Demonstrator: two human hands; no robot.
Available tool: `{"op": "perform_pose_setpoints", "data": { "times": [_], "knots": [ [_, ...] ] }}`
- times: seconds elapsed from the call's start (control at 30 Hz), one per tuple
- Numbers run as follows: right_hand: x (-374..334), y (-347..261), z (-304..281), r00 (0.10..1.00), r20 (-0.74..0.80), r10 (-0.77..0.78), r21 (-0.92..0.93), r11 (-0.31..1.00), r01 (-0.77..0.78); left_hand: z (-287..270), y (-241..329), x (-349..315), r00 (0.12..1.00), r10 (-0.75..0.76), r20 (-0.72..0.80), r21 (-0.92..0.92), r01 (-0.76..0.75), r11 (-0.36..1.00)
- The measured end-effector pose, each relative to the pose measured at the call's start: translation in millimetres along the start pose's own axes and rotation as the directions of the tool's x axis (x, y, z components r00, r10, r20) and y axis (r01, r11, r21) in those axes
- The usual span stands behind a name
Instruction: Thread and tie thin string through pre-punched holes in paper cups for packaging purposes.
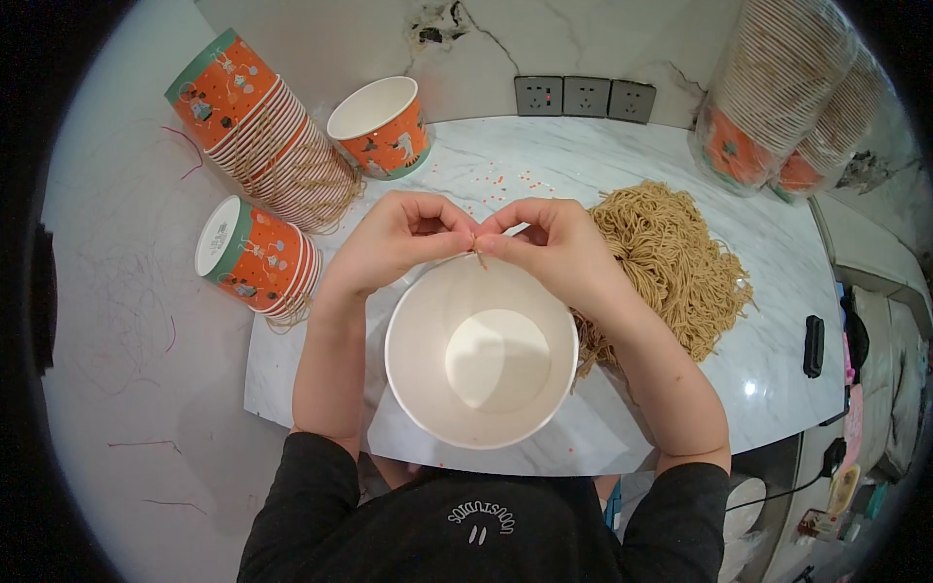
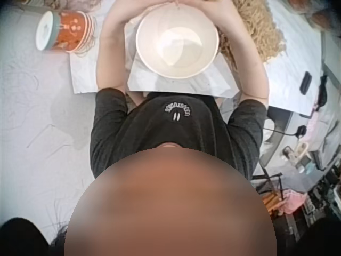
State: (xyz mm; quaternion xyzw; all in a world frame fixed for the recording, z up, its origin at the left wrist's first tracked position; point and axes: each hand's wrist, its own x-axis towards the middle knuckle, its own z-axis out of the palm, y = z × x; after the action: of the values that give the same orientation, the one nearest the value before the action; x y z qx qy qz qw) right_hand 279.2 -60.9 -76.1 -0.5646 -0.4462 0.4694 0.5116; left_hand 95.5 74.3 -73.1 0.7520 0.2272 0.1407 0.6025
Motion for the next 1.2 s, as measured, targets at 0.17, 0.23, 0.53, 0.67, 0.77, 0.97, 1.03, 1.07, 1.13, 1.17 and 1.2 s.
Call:
{"op": "perform_pose_setpoints", "data": {
  "times": [0.17, 0.23, 0.53, 0.67, 0.77, 0.97, 1.03, 1.07, 1.13, 1.17, 1.2],
  "knots": [
    [-2.3, 7.9, 2.2, 0.988, -0.022, -0.155, -0.246, 0.958, 0.145, 1.2, 0.7, 1.2, 1.000, 0.029, 0.010, -0.053, -0.028, 0.998],
    [-0.4, 12.7, 4.4, 0.961, -0.043, -0.272, -0.319, 0.916, 0.244, 1.2, 0.8, 0.2, 0.999, 0.039, 0.008, -0.077, -0.038, 0.996],
    [-1.1, 11.1, 5.9, 0.957, -0.035, -0.289, -0.340, 0.903, 0.260, -4.1, 5.4, -3.2, 0.999, 0.031, -0.020, -0.017, -0.032, 0.999],
    [-3.2, 8.0, 7.4, 0.972, -0.013, -0.236, -0.351, 0.911, 0.216, -2.5, 6.9, -2.4, 1.000, 0.002, -0.013, -0.151, -0.004, 0.988],
    [-2.0, 11.0, 7.2, 0.965, -0.028, -0.260, -0.343, 0.909, 0.235, 0.9, 10.1, -3.3, 1.000, 0.003, -0.005, -0.146, -0.004, 0.989],
    [-3.1, 8.0, 8.1, 0.961, -0.019, -0.277, -0.349, 0.902, 0.253, -5.9, 4.8, -3.4, 0.995, 0.061, 0.084, -0.015, -0.060, 0.998],
    [-4.5, 7.7, 8.3, 0.966, -0.009, -0.259, -0.353, 0.905, 0.239, -9.5, 4.7, -5.1, 0.994, 0.062, 0.094, 0.023, -0.065, 0.998],
    [-4.9, 8.2, 8.7, 0.963, 0.002, -0.271, -0.354, 0.900, 0.254, -11.7, 6.2, -6.8, 0.992, 0.064, 0.108, 0.077, -0.073, 0.994],
    [-5.8, 8.4, 9.8, 0.958, 0.017, -0.285, -0.354, 0.895, 0.272, -15.5, 8.4, -11.7, 0.991, 0.064, 0.118, 0.133, -0.080, 0.988],
    [-6.1, 8.9, 10.4, 0.955, 0.039, -0.294, -0.350, 0.891, 0.288, -16.9, 8.8, -14.3, 0.986, 0.065, 0.157, 0.200, -0.096, 0.975],
    [-6.5, 9.1, 10.5, 0.952, 0.059, -0.301, -0.348, 0.887, 0.302, -17.4, 8.7, -15.1, 0.978, 0.064, 0.197, 0.264, -0.116, 0.958]
  ]
}}
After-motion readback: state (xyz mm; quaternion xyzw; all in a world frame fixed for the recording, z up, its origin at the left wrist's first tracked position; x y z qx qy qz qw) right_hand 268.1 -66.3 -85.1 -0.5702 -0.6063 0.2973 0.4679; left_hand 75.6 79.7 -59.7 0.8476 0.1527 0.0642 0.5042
